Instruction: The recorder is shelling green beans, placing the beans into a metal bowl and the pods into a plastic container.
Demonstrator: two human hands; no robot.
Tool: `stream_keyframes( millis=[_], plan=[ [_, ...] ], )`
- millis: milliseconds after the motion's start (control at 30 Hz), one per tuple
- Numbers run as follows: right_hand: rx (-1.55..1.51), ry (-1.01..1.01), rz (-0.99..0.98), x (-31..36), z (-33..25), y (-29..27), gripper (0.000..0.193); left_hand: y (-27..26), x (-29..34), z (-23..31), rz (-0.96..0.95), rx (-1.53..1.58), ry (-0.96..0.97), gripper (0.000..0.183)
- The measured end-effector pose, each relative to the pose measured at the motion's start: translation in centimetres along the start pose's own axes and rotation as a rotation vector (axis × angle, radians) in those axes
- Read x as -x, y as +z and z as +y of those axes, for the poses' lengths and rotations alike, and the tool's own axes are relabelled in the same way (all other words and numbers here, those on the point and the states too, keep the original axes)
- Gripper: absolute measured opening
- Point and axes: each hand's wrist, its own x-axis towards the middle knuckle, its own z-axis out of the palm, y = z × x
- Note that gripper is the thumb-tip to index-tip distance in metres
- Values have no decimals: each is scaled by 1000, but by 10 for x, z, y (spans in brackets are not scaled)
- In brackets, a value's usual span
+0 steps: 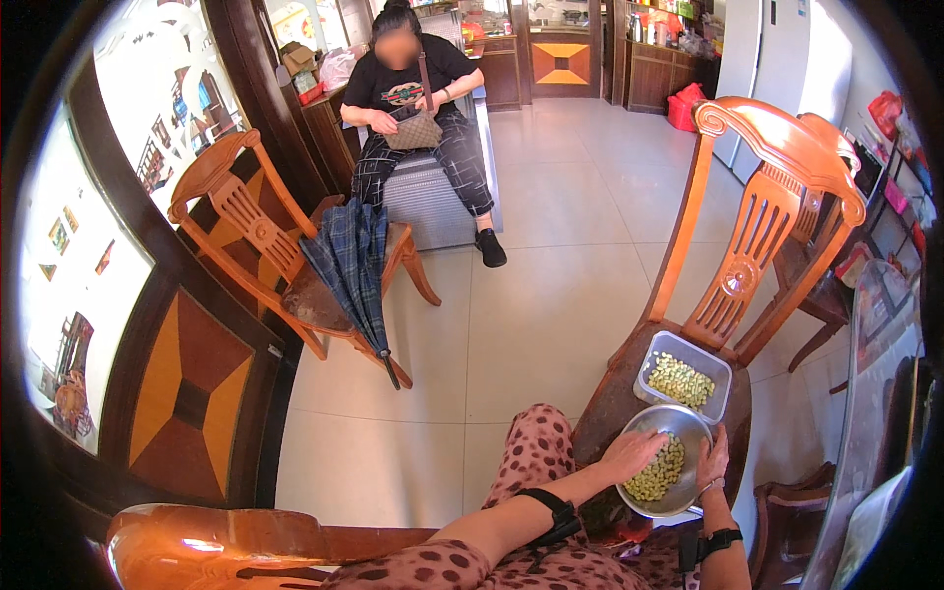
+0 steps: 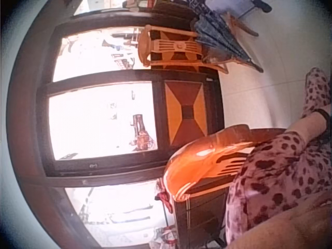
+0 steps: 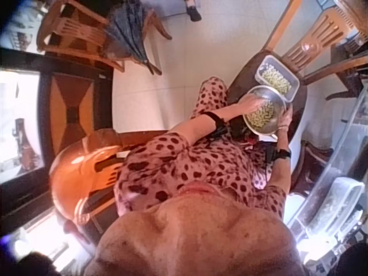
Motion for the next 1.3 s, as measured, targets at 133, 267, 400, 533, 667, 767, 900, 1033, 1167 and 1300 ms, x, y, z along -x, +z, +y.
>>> stream_keyframes(
  millis=[133,267,400,533,667,767,900,1033,1167,1300],
  plan=[
    [-24,21,-31,0,-1,0,42,6,2,-7,-19,48,-9,28],
    [-48,41,-44,-1,-7,-3,42,8,1,-10,-69,67,12,25],
    [-28,47,-46,-1,-2,-1,42,15,2,-18,-55,124,58,19],
    [-14,49,-44,0,-3,1,42,17,1,-21,-52,207,53,16],
    [-47,57,-62,-1,2,-2,43,0,-4,-3,-82,172,-12,16],
    [-29,67,-93,-1,3,-2,43,-9,-5,6,-156,143,-120,17],
    [-7,32,-66,0,3,0,43,-9,-3,9,-89,181,-176,21],
    [30,38,-70,0,5,1,42,-3,-2,-1,-21,180,-80,27],
    [25,51,-80,-1,2,2,42,13,3,-16,30,130,11,27],
    [42,43,-74,-1,2,0,42,13,0,-15,-2,176,31,20]
  ],
)
